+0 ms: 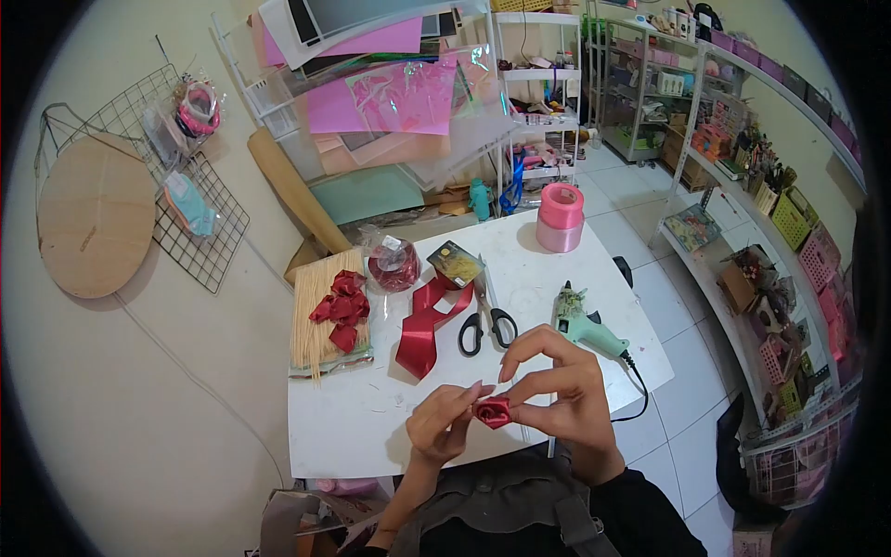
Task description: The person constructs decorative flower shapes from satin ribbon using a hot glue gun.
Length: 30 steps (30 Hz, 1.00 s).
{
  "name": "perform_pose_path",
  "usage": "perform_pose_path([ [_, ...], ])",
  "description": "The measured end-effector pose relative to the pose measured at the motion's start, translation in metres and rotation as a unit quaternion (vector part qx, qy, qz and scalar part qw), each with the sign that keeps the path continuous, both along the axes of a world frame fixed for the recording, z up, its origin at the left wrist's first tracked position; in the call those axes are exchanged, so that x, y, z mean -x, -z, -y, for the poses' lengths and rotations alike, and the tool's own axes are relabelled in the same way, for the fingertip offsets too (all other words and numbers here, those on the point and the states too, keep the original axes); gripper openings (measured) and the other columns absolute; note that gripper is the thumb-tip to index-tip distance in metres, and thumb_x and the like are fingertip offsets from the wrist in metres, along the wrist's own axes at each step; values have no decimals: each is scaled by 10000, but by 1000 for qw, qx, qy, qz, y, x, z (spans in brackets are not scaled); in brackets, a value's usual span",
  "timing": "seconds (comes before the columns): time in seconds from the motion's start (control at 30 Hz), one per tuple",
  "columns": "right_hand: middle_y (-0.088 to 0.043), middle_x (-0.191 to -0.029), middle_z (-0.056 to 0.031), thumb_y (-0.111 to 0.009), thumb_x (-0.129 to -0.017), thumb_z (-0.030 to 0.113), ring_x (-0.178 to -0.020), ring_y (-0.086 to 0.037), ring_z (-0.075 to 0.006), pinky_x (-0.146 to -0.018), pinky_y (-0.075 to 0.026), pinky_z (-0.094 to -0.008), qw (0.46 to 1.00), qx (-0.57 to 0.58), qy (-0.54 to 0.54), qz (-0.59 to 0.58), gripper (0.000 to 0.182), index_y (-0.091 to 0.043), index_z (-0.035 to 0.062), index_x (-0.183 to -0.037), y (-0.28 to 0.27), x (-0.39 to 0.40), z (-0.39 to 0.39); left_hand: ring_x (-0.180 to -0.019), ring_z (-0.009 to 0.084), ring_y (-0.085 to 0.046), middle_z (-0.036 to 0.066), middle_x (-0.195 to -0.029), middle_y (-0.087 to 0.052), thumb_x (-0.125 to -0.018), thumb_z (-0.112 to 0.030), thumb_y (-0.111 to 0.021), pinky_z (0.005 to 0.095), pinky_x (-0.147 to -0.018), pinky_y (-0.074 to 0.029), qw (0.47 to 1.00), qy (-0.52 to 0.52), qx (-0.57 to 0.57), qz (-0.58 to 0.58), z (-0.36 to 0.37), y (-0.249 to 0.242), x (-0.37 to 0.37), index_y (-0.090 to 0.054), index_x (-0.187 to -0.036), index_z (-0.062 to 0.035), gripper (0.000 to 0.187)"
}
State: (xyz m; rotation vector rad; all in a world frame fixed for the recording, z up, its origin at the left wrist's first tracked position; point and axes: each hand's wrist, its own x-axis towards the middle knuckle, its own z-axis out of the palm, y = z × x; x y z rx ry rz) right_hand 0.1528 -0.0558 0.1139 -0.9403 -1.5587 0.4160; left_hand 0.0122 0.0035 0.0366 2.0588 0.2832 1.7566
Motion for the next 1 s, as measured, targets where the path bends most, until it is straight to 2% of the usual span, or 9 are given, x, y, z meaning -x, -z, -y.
perform_pose_path([
  [0.07, -560, -771, -42, -685, -474, 37, -767, -523, -184, -699, -377, -291, 1000, 5, -5, 30, 139, -620, 60, -594, 0, -4, -2, -620, 227, -580, 131, -739, -603, -582, 117, -581, 275, -552, -474, 994, -24, -53, -92, -3, -5, 10, -561, -907, 35, 336],
  [0.17, -581, -832, -53, -671, -484, 30, -793, -535, -188, -701, -378, -291, 999, 10, -10, 39, 156, -630, 70, -630, -2, 0, -1, -638, 232, -593, 131, -741, -604, -579, 102, -590, 273, -564, -482, 993, -34, -56, -102, -6, -2, 12, -565, -883, 29, 314],
  [0.7, -574, -940, -86, -702, -521, 78, -822, -550, -198, -727, -407, -286, 998, -2, 12, 62, 250, -618, 61, -756, 2, 8, -9, -663, 246, -601, 135, -746, -597, -575, 95, -580, 282, -581, -485, 995, -76, -5, -59, -9, 6, 9, -551, -811, 23, 248],
  [0.73, -573, -938, -87, -711, -530, 87, -826, -550, -200, -733, -407, -289, 998, -2, 11, 60, 273, -610, 56, -782, 3, 8, -10, -610, 223, -596, 123, -694, -594, -637, -56, -606, 268, -537, -468, 995, -92, 7, -38, -9, 6, 8, -563, -764, 28, 159],
  [0.77, -571, -936, -89, -721, -538, 96, -830, -550, -202, -739, -408, -291, 998, -2, 10, 58, 298, -601, 51, -807, 3, 9, -10, -556, 200, -591, 111, -641, -590, -699, -207, -632, 255, -494, -451, 994, -109, 18, -17, -10, 6, 7, -576, -717, 34, 248],
  [0.8, -571, -936, -89, -721, -538, 96, -830, -550, -202, -739, -408, -291, 998, -2, 9, 58, 298, -601, 51, -807, 4, 9, -11, -556, 200, -591, 111, -641, -590, -699, -207, -632, 255, -494, -451, 994, -110, 18, -17, -9, 6, 8, -576, -717, 34, 248],
  [0.83, -569, -935, -95, -725, -538, 91, -836, -548, -205, -742, -411, -295, 999, 12, 3, 39, 320, -593, 43, -825, 6, 10, -12, -580, 219, -585, 117, -667, -584, -643, -50, -598, 264, -513, -452, 993, -101, 33, -42, -8, 7, 10, -566, -736, 28, 126],
  [0.87, -566, -934, -100, -730, -537, 86, -843, -547, -208, -745, -414, -298, 999, 25, -5, 21, 342, -584, 35, -842, 7, 11, -13, -604, 238, -579, 124, -693, -577, -587, 106, -564, 274, -533, -453, 992, -92, 48, -66, -7, 7, 12, -556, -754, 22, 187],
  [1.0, -562, -924, -108, -722, -553, 42, -827, -550, -185, -737, -424, -288, 998, 23, -43, -29, 399, -551, 6, -912, 18, 13, -21, -574, 239, -566, 119, -669, -565, -600, 102, -566, 279, -520, -443, 987, -143, 42, -58, -10, 10, 7, -558, -752, 21, 172],
])
